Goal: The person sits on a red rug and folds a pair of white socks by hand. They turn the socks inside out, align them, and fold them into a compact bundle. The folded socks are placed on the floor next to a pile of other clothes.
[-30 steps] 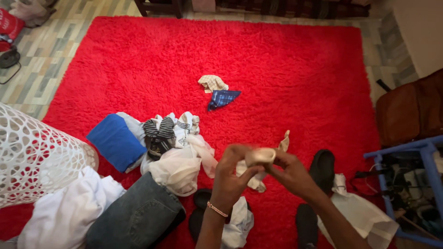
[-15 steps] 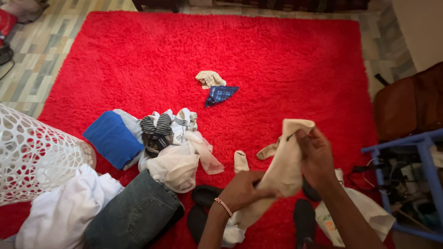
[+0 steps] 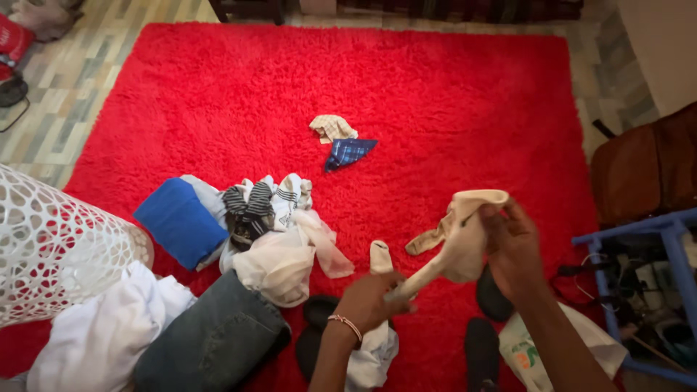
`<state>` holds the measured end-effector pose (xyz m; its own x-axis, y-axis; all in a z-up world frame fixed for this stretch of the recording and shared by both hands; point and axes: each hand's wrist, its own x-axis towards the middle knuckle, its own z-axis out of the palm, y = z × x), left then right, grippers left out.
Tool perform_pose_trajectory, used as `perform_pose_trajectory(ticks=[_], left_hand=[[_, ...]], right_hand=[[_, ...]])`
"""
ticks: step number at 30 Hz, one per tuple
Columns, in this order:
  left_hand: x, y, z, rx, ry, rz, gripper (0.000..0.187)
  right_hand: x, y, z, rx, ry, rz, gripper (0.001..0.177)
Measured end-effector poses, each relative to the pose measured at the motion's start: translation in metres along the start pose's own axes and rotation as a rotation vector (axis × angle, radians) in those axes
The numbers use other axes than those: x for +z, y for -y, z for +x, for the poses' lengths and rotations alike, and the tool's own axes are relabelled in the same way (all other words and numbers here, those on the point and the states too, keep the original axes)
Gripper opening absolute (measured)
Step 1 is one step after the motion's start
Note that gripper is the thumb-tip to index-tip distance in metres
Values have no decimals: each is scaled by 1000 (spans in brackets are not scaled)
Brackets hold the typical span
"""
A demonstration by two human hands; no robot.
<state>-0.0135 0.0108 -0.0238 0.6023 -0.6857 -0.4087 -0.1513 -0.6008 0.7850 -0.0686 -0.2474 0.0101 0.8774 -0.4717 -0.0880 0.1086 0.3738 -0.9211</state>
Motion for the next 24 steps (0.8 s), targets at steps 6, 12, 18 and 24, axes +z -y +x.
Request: perform_pose_trajectory(ticks=[6, 12, 18, 24], left_hand=[[-13, -27, 11, 173, -143, -947, 45], [-18, -36, -3, 408, -643, -250, 29], [-19, -14, -7, 102, -510, -374, 18], [-11, 26, -9, 185, -385, 44, 24]], right_hand=[[22, -7, -11, 101, 359, -325, 20], [36, -13, -12, 140, 332, -529, 21], [39, -30, -23, 118, 393, -907, 28], [37, -56, -57, 221, 519, -930, 44]])
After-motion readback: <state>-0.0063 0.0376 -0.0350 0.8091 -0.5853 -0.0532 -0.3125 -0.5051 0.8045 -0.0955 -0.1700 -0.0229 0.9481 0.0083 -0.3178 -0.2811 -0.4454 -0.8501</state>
